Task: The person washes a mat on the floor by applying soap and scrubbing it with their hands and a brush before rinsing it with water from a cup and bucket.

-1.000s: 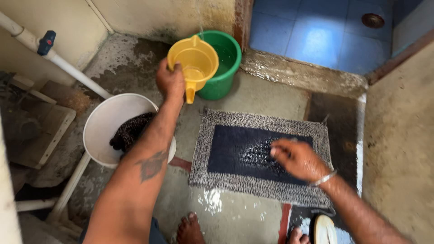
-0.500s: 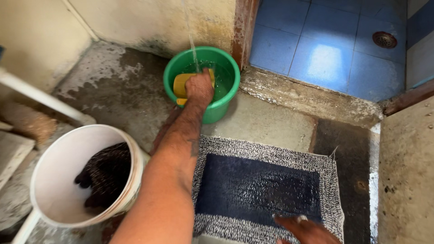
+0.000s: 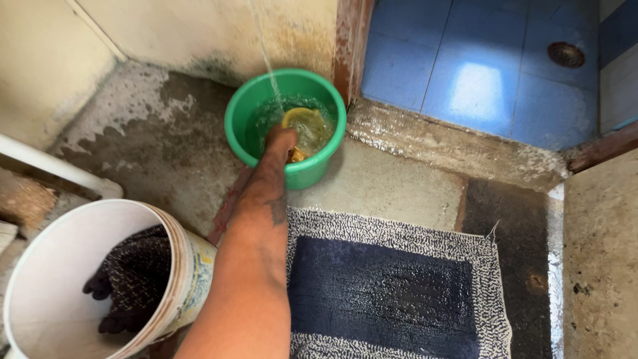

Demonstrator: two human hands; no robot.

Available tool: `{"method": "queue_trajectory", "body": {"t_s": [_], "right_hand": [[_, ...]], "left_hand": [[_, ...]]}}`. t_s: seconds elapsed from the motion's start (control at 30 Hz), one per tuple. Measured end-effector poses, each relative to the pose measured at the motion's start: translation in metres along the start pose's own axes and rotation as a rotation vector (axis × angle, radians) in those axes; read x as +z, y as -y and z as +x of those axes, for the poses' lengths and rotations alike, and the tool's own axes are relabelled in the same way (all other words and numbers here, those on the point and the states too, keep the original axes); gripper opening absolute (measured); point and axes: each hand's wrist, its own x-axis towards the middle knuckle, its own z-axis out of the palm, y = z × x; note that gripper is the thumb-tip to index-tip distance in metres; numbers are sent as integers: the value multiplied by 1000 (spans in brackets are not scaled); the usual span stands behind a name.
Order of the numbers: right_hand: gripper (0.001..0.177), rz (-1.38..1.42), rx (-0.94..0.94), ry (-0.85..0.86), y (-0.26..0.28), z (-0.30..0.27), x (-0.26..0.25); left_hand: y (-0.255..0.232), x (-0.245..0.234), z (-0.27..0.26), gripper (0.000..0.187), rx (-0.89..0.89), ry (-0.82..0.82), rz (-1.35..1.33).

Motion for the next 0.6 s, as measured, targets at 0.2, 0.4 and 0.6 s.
{"method": "queue_trajectory", "body": {"t_s": [0.2, 0.4, 0.6], "right_hand": [[68, -6, -25, -28, -33, 16, 20], [57, 52, -77, -260, 67, -90, -58], [68, -11, -184, -438, 168, -165, -103]], "left_hand": [[-40, -27, -25, 26, -87, 100, -617], [-95, -109, -137, 24, -22, 259, -683], [10, -131, -271, 25, -13, 367, -765]]}}
